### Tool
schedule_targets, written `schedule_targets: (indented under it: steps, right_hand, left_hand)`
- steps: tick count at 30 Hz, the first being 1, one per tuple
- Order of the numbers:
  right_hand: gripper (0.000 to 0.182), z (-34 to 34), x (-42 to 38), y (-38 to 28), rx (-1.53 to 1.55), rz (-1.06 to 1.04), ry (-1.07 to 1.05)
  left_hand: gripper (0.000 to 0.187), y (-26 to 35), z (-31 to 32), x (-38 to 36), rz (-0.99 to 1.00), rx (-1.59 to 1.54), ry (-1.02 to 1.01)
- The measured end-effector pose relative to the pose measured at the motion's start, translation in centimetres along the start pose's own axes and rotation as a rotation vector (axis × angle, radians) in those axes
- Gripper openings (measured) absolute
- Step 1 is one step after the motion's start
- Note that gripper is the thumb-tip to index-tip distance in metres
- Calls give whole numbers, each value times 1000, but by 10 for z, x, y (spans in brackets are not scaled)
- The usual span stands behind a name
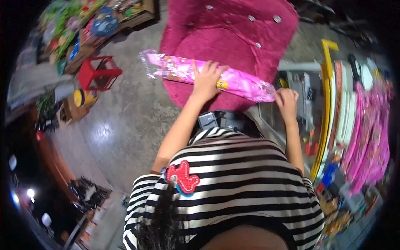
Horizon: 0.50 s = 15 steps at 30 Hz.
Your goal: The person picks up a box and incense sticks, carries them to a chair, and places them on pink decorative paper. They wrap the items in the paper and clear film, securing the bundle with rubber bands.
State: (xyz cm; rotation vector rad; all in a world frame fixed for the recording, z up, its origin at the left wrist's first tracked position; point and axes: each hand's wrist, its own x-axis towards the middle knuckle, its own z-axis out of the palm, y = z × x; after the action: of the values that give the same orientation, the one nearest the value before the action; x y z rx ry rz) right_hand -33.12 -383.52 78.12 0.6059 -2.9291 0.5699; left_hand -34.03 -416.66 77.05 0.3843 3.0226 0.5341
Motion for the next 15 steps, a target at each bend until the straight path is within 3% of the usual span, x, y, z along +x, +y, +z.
schedule_targets:
  steps: [2,4,6,7,8,9,10,12,14,15]
  right_hand:
    - [21,-4,-36,33,-83,341,63]
    - [24,9,-70,61,113,785,169]
    - [34,30,-76,61,655,873,405]
    - [52,6,-51,15,937,1131,330]
    - [66,21,-52,12,1247,1096,307]
    - [72,21,-40,-6,1315,1117,253]
    - [60,24,-29,-19,1324,1131,273]
    - [39,64,-51,27,1470,1135,387]
    - [19,56,-75,44,1398,1142,663]
    - [18,59,-97,60,1497,1128,852]
  left_hand:
    - [88,0,0,0,14,-38,19]
    - [89,-2,4,0,44,-14,19]
    - [89,-3,3,0,67,23,9]
    - [90,-2,1,1,51,33,-11]
    - [91,-1,0,2,36,45,-31]
    - [92,-2,1,1,49,58,-20]
    - [92,-2,1,2,74,61,-27]
    - [93,-1,0,1,60,90,-31]
    - [94,0,-3,1,86,102,-38]
    - [94,0,-4,2,84,100,-36]
